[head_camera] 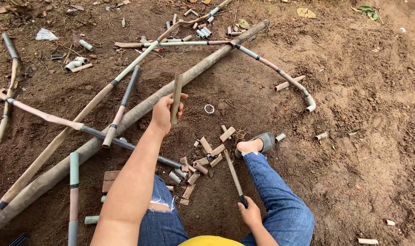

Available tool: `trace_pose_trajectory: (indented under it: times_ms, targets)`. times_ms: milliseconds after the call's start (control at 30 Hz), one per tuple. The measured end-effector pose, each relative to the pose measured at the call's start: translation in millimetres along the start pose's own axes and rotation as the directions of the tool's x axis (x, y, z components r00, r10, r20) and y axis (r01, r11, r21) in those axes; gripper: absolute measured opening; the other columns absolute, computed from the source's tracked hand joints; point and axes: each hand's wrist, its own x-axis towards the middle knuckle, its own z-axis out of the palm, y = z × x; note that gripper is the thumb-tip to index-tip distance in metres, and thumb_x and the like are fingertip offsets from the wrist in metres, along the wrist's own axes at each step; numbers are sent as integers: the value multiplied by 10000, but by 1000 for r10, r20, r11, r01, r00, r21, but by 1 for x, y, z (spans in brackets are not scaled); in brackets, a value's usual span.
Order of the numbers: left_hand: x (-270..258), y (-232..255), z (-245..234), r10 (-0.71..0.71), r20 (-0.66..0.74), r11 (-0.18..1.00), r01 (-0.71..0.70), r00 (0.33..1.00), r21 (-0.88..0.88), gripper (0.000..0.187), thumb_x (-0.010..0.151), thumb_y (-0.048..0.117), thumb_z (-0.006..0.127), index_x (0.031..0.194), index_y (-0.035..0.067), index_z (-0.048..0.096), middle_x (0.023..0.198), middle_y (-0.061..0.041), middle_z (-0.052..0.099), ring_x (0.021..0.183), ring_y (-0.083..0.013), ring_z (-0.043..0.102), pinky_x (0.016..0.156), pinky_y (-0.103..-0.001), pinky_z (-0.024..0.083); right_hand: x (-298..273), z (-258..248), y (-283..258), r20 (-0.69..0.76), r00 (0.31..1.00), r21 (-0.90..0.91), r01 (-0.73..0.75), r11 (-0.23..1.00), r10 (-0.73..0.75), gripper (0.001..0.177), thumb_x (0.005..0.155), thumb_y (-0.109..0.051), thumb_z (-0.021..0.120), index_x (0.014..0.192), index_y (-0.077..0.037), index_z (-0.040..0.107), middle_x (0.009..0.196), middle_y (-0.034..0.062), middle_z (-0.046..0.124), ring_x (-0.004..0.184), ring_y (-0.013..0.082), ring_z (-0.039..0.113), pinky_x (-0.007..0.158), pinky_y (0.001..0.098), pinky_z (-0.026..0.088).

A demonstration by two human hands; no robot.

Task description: Cutting small bamboo segments into smaller pieces using a thin metal tool while sitting on the ground.

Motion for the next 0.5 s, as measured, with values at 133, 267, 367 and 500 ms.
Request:
trace_pose_trajectory:
  times_ms: [133, 267, 367, 500]
  targets:
    - [2, 0, 1, -17, -63, 998, 21, 998, 52, 443, 977, 163, 336, 1234, 47, 677, 757, -11, 554, 627, -96, 501, 599, -276, 403, 0, 0, 3, -79, 996, 26, 54, 998, -52, 455, 979, -312, 666, 1425, -222, 661, 1245, 16, 817, 1103, 211, 782, 969, 329, 596]
    - [-1, 4, 2, -26, -87, 1000, 25, 996, -11, 359, 1097, 179, 429, 1402, 110, 606, 741, -12, 604, 647, -111, 555, 597, -261, 447, 9, 5, 11, -93, 995, 16, 40, 999, -38, 492, 972, -355, 677, 1439, -201, 669, 1242, 30, 825, 1148, 237, 773, 992, 349, 593]
    - [-2, 6, 2, -7, -159, 999, 13, 987, 40, 359, 1131, 320, 464, 1445, 201, 591, 726, 14, 531, 632, -106, 504, 570, -267, 426, 36, 12, 23, -99, 994, -11, 49, 999, -50, 488, 972, -370, 693, 1427, -195, 695, 1171, 32, 851, 1113, 245, 782, 979, 356, 588]
    - [-19, 22, 8, 30, -268, 931, 71, 963, 359, 582, 1088, 381, 464, 1579, 73, 506, 881, -25, 567, 751, -122, 535, 637, -291, 427, 154, 51, 103, -88, 986, 174, 158, 972, -145, 480, 990, -305, 681, 1384, -36, 726, 935, 199, 845, 794, 307, 810, 763, 392, 634]
